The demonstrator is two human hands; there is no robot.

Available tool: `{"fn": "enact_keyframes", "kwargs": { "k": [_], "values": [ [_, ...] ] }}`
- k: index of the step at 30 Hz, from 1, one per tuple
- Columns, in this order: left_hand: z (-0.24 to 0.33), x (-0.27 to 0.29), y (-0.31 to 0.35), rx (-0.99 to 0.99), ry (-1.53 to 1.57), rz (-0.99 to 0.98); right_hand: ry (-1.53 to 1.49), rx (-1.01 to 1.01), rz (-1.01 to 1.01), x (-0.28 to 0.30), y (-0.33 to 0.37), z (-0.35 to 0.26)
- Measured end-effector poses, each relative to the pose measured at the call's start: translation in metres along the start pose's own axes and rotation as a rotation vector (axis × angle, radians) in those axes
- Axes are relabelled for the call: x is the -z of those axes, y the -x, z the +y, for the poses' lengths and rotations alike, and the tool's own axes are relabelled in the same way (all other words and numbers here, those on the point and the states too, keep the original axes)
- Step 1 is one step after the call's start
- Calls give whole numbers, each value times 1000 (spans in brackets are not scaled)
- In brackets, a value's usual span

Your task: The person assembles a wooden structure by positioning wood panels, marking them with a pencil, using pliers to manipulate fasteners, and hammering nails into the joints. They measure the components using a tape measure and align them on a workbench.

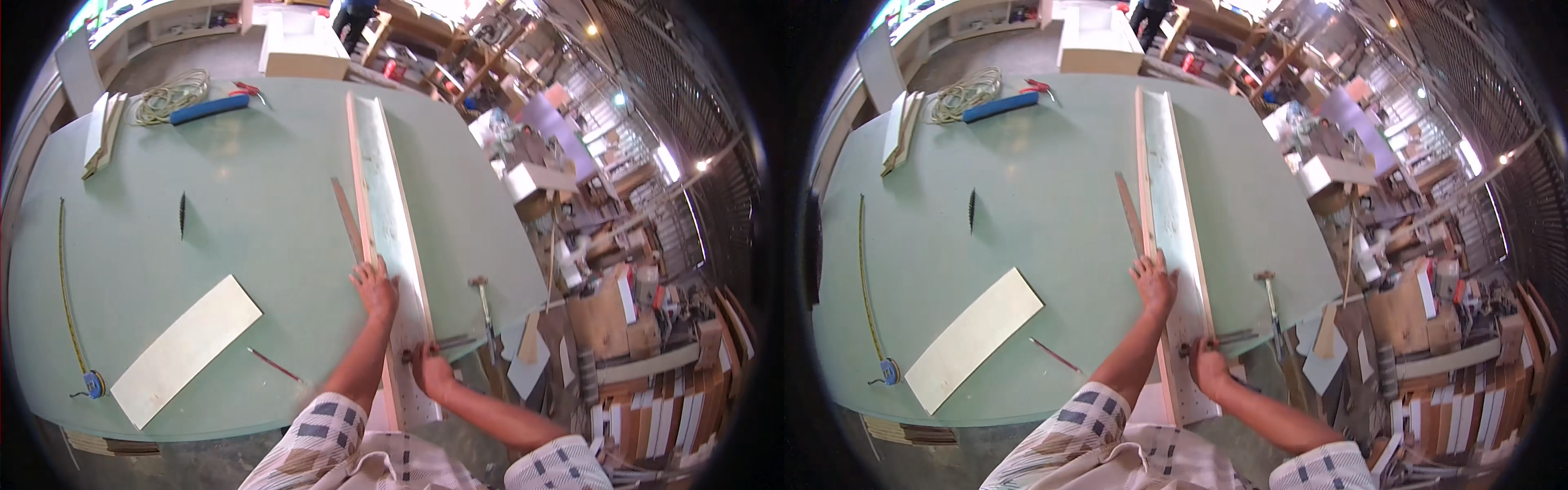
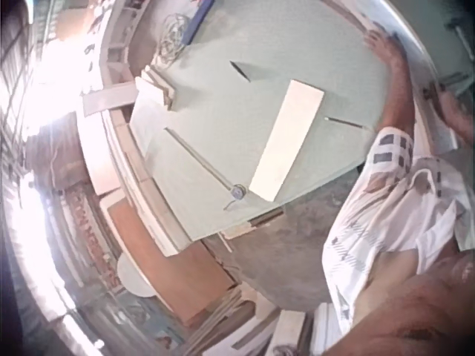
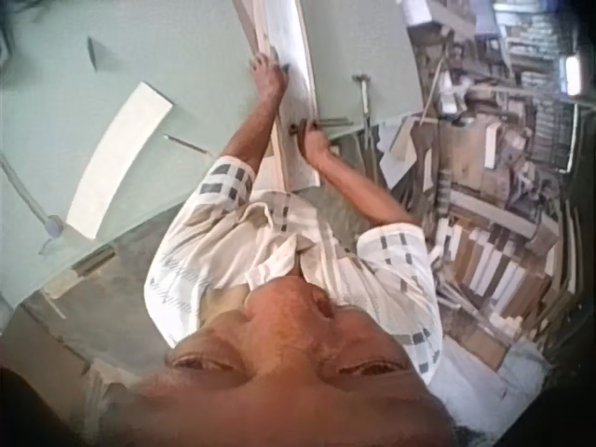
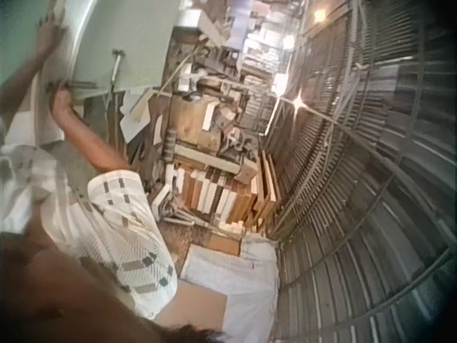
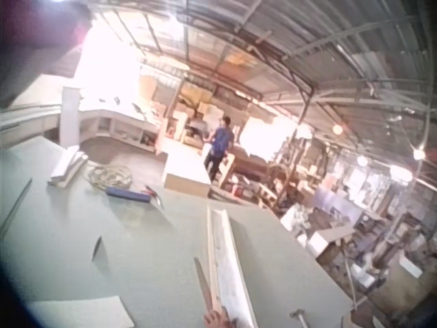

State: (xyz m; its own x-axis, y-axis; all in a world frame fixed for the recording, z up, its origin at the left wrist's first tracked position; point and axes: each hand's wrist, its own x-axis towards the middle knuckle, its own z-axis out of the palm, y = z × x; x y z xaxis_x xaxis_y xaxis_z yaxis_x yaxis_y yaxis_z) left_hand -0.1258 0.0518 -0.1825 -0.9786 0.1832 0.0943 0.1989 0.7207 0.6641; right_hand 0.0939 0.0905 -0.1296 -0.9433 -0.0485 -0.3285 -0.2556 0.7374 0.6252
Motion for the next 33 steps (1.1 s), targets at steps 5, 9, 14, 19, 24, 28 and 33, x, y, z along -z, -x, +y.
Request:
{"fn": "enact_keyframes", "kwargs": {
  "k": [5,9,14,19,24,28,33],
  "values": [
    [1,0,1,-2,45,-44,25,5,-163,-9,-9,0],
    [3,3,1,-2,43,-36,-226,-87,-85,-10,-13,5],
    [3,6,1,-2,11,-97,70,65,88,-4,3,6],
    [4,9,3,-8,-6,-88,-154,-76,150,-4,5,10],
    [5,11,4,-7,-11,-66,-411,-99,-48,-10,-8,10],
    [3,7,3,-6,-40,-66,-277,28,-189,6,-28,8],
    [1,-1,3,10,-65,-62,237,357,-217,19,-34,16]
  ]
}}
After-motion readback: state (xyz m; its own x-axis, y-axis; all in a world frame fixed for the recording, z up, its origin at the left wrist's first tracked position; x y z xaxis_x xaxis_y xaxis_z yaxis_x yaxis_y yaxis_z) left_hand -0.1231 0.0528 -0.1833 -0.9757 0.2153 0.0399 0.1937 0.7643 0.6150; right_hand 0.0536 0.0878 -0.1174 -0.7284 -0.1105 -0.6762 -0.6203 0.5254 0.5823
